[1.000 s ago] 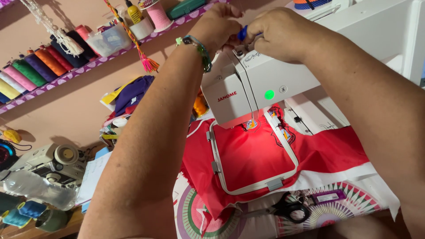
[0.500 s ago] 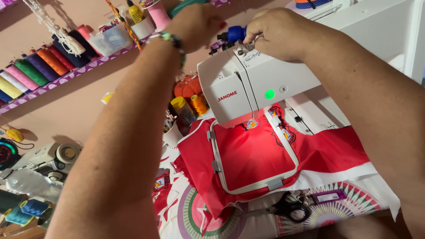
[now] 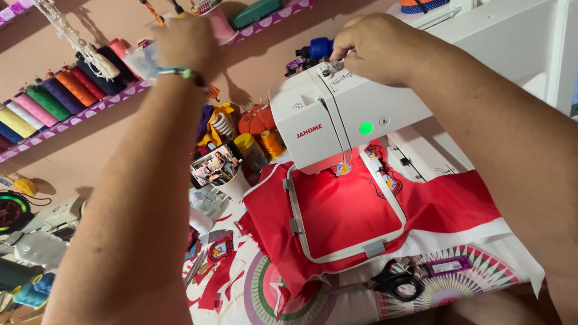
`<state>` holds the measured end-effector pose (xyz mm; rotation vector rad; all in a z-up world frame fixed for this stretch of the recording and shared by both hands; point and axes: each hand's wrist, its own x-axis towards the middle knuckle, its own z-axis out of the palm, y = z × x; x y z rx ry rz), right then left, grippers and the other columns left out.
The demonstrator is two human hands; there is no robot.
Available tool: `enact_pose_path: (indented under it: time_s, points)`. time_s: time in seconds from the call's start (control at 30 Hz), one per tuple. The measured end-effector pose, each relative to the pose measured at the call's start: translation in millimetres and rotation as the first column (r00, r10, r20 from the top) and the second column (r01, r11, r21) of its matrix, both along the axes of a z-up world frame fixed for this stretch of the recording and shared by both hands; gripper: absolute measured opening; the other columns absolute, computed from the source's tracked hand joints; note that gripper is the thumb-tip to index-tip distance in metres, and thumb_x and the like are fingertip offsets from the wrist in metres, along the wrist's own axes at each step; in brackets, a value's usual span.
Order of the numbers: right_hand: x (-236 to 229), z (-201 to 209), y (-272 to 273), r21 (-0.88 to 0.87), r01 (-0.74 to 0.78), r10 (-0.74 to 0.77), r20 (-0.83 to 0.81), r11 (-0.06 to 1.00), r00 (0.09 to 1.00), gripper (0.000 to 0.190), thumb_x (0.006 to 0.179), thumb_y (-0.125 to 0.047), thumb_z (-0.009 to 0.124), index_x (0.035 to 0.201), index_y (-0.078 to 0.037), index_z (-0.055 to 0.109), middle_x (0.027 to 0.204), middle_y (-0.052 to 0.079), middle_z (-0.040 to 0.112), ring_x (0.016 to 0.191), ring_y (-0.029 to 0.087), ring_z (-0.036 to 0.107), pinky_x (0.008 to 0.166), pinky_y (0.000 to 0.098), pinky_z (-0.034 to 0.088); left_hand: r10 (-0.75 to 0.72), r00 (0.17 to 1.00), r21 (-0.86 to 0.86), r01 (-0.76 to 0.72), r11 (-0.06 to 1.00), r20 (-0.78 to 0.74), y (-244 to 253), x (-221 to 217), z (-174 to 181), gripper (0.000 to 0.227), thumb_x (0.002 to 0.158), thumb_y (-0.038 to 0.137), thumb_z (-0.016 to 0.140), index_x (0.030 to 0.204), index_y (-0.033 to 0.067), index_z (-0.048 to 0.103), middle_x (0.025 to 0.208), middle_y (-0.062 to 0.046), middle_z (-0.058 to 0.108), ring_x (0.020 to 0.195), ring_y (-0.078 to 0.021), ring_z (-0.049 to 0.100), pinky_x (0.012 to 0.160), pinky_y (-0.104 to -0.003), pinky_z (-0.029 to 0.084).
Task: Trimming fabric with scissors and operating a sewing machine to create embroidered patches
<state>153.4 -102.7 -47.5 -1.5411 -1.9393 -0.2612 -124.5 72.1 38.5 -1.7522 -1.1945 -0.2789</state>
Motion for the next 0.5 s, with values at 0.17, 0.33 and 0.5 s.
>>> enact_pose_path:
  time_s: [0.17, 0.33, 0.5]
  points:
    - [-1, 0, -4, -0.001, 0.027, -0.027, 0.002, 1.000, 1.000, 0.039, 0.081, -0.007, 0.052, 0.108, -0.013, 0.079, 0.111, 0.006, 0.069, 0.098, 0.029, 0.064, 0.081, 0.0429, 0.048, -0.455, 0.762, -0.730, 0.617, 0.294, 0.460, -86, 65, -23, 0.034, 0.083, 0.050, 0.076, 0.102, 0.0221, 0.078, 0.109, 0.007, 0.070, 0.103, -0.0108, 0.064, 0.088, -0.029, 0.048]
    - [-4, 3, -5, -0.020, 0.050, -0.050, 0.003, 0.999, 0.999, 0.037, 0.083, -0.007, 0.052, 0.108, -0.014, 0.079, 0.109, 0.005, 0.071, 0.099, 0.029, 0.064, 0.081, 0.0445, 0.049, -0.291, 0.821, -0.754, 0.569, 0.328, 0.492, -76, 80, -33, 0.017, 0.085, 0.039, 0.072, 0.096, 0.0268, 0.067, 0.087, 0.007, 0.062, 0.081, -0.0104, 0.053, 0.067, -0.030, 0.040]
    - [-5, 4, -7, -0.024, 0.041, -0.041, 0.011, 0.999, 0.999, 0.034, 0.083, -0.008, 0.052, 0.103, -0.015, 0.079, 0.103, 0.005, 0.069, 0.092, 0.029, 0.064, 0.075, 0.0448, 0.047, -0.258, 0.687, -0.716, 0.697, -0.031, 0.679, -76, 87, -27, 0.015, 0.100, 0.011, 0.065, 0.087, 0.0083, 0.057, 0.083, -0.009, 0.078, 0.068, -0.0165, 0.075, 0.055, -0.025, 0.060]
